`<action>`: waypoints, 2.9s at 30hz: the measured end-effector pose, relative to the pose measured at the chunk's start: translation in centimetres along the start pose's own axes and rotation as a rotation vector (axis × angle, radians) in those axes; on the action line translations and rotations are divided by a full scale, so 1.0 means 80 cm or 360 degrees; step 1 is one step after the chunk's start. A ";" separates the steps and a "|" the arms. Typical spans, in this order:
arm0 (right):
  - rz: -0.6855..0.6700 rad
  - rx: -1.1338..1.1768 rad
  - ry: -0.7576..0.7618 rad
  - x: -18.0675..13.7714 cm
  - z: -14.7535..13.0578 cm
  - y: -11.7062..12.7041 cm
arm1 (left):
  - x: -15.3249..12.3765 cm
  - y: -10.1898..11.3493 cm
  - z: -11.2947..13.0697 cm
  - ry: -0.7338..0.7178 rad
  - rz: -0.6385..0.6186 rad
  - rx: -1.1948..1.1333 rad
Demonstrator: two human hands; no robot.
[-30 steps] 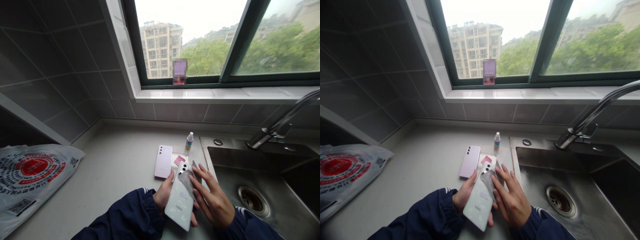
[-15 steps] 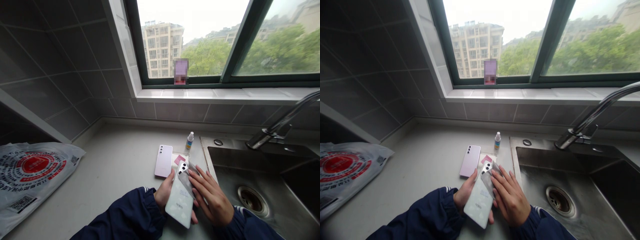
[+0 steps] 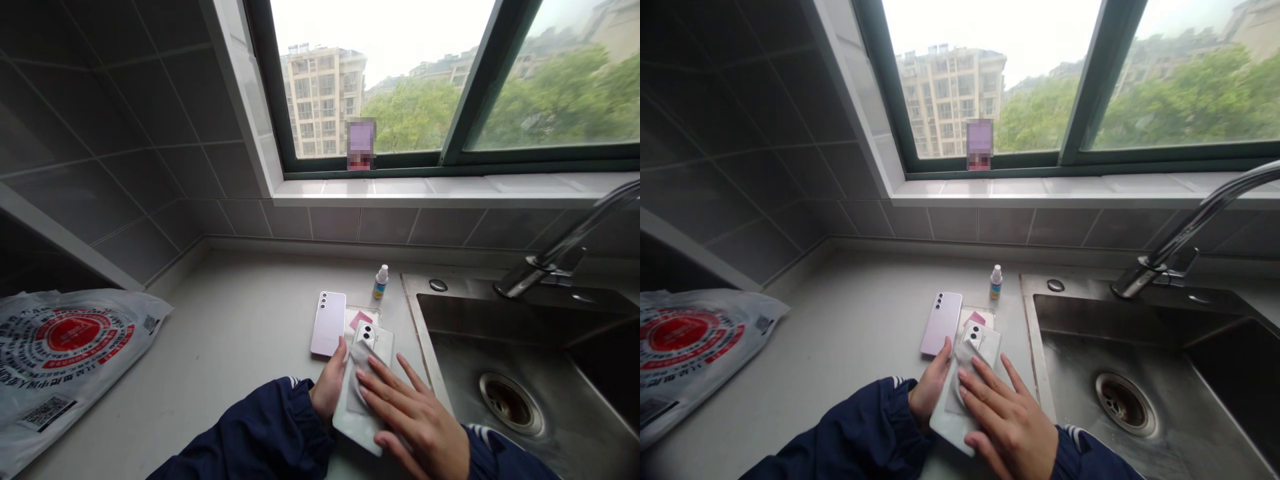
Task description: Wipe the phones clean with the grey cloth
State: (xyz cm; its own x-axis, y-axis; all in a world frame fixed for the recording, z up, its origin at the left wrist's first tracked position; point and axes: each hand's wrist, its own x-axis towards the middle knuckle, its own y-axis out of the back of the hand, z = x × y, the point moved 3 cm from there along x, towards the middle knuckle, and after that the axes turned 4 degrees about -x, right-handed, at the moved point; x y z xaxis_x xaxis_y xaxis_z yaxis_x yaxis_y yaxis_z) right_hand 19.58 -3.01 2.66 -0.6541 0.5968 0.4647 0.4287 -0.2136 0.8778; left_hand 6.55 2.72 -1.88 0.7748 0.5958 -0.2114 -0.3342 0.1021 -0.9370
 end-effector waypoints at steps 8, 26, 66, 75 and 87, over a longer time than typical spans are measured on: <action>-0.0035 -0.0031 0.0236 0.006 -0.024 -0.008 | -0.009 0.011 -0.012 0.0243 0.0264 -0.0282; 0.0004 -0.0344 -0.0159 0.002 0.009 -0.006 | -0.009 -0.005 -0.006 -0.0066 -0.0149 0.0295; 0.0029 -0.0108 -0.0073 0.005 -0.002 0.003 | -0.010 -0.005 -0.007 0.0054 -0.0128 0.0173; 0.0134 0.0021 -0.0044 0.001 0.006 0.014 | -0.007 -0.010 0.005 0.0018 -0.0102 0.0133; 0.0043 -0.0297 -0.0278 -0.012 0.034 -0.007 | -0.017 -0.025 -0.004 0.0334 -0.0276 0.0328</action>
State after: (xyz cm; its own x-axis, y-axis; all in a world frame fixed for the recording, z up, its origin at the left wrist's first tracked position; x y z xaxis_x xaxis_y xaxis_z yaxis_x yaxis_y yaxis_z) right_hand 21.67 -1.34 1.45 -0.5196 0.7098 0.4756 0.3117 -0.3609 0.8790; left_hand 6.33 1.43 0.15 0.9160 0.3808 -0.1262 -0.2724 0.3593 -0.8926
